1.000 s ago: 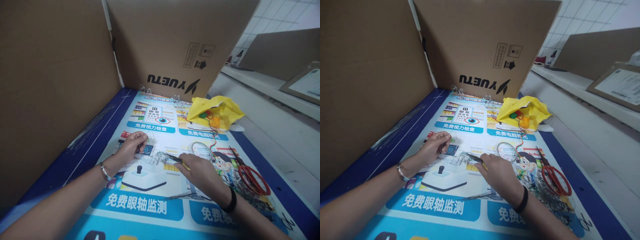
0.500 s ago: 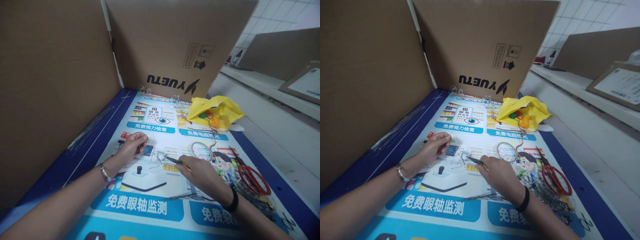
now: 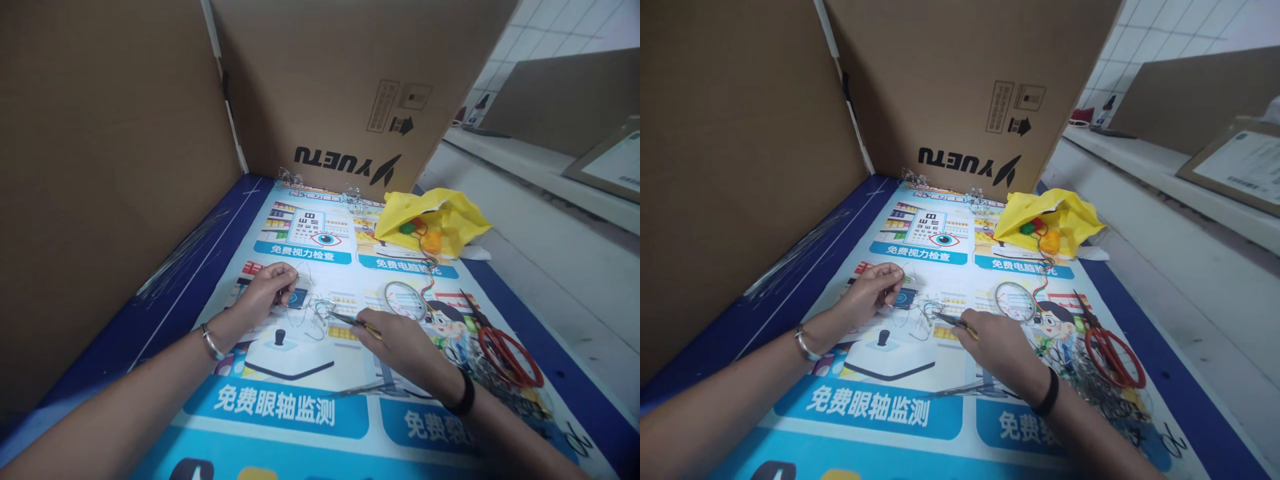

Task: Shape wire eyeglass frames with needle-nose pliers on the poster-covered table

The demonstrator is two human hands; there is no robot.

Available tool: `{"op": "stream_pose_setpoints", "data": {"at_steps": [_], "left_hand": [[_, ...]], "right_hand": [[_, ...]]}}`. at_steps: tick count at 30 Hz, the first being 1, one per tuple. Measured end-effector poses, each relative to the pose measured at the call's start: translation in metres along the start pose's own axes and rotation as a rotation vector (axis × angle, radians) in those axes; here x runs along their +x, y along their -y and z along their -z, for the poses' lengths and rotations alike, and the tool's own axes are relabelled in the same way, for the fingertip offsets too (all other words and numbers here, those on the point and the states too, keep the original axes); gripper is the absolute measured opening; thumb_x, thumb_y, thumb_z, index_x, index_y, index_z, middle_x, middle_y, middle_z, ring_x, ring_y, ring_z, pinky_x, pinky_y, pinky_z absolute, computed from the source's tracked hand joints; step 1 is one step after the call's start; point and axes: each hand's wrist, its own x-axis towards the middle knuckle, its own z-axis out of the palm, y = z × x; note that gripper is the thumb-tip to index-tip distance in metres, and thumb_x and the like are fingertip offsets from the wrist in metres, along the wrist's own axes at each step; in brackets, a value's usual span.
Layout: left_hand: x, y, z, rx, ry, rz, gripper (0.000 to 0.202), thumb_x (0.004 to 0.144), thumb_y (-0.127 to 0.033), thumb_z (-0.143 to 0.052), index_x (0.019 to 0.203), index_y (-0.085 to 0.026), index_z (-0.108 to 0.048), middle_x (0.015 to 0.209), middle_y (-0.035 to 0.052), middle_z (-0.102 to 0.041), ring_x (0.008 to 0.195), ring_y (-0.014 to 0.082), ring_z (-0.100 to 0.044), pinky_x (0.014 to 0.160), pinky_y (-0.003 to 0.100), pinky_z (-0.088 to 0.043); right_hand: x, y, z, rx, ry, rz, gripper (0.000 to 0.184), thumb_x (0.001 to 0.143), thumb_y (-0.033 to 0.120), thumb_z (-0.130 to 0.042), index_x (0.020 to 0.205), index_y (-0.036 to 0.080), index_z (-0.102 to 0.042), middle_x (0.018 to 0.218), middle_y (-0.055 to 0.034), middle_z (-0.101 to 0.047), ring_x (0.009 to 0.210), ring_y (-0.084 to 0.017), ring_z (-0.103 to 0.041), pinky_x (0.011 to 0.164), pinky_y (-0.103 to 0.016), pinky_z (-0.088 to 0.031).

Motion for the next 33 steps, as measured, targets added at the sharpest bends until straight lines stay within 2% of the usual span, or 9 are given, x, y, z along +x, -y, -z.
{"op": "stream_pose_setpoints", "data": {"at_steps": [3, 11, 15, 18, 24, 33], "left_hand": [[-0.001, -0.001, -0.001, -0.004, -0.005, -0.001, 0.020, 0.079, -0.030, -0.059, 0.067, -0.016, -0.052, 0.056, -0.0039, -0.050, 0.040, 0.0049, -0.041, 0.039, 0.018, -0.029], [-0.001, 0.000, 0.001, -0.016, 0.005, -0.033, 0.022, 0.079, -0.032, -0.059, 0.067, -0.016, -0.051, 0.055, -0.0035, -0.050, 0.041, 0.0052, -0.041, 0.040, 0.019, -0.029], [0.000, 0.000, 0.002, -0.056, -0.031, -0.075, 0.022, 0.079, -0.032, -0.059, 0.066, -0.016, -0.051, 0.056, -0.0037, -0.049, 0.042, 0.0054, -0.041, 0.041, 0.019, -0.029], [0.001, -0.002, 0.003, -0.094, -0.071, -0.079, 0.022, 0.077, -0.031, -0.060, 0.065, -0.016, -0.049, 0.057, -0.0043, -0.049, 0.043, 0.0052, -0.042, 0.042, 0.019, -0.031], [0.002, -0.002, 0.002, -0.105, -0.087, -0.067, 0.021, 0.074, -0.031, -0.063, 0.065, -0.016, -0.049, 0.058, -0.0045, -0.049, 0.043, 0.0052, -0.043, 0.043, 0.019, -0.032], [0.001, -0.002, 0.002, -0.084, -0.060, -0.080, 0.021, 0.077, -0.031, -0.061, 0.066, -0.016, -0.050, 0.059, -0.0039, -0.049, 0.044, 0.0052, -0.043, 0.043, 0.019, -0.033]], "right_hand": [[0.001, 0.002, -0.007, -0.145, -0.085, 0.020, 0.027, 0.091, 0.040, -0.040, 0.090, 0.021, -0.059, 0.081, -0.0043, -0.065, 0.077, -0.017, -0.060, 0.059, -0.024, -0.033], [0.000, 0.001, -0.020, -0.437, -0.360, 0.260, 0.023, 0.091, 0.033, -0.042, 0.080, 0.020, -0.057, 0.071, -0.0045, -0.056, 0.069, -0.017, -0.049, 0.060, -0.030, -0.025], [-0.003, -0.002, -0.018, -0.513, -0.439, 0.388, 0.015, 0.090, 0.024, -0.044, 0.088, 0.018, -0.058, 0.071, -0.0051, -0.054, 0.069, -0.017, -0.045, 0.061, -0.031, -0.025], [-0.005, -0.005, -0.015, -0.556, -0.446, 0.505, 0.016, 0.088, 0.016, -0.045, 0.097, 0.019, -0.058, 0.073, -0.0043, -0.055, 0.069, -0.016, -0.044, 0.061, -0.032, -0.025], [-0.004, -0.008, -0.009, -0.538, -0.402, 0.657, 0.018, 0.089, 0.014, -0.043, 0.097, 0.019, -0.058, 0.073, -0.0031, -0.055, 0.068, -0.014, -0.045, 0.059, -0.031, -0.027], [-0.004, -0.006, -0.010, -0.530, -0.410, 0.643, 0.016, 0.088, 0.014, -0.046, 0.098, 0.017, -0.058, 0.074, -0.0034, -0.056, 0.069, -0.015, -0.045, 0.060, -0.031, -0.027]]}}
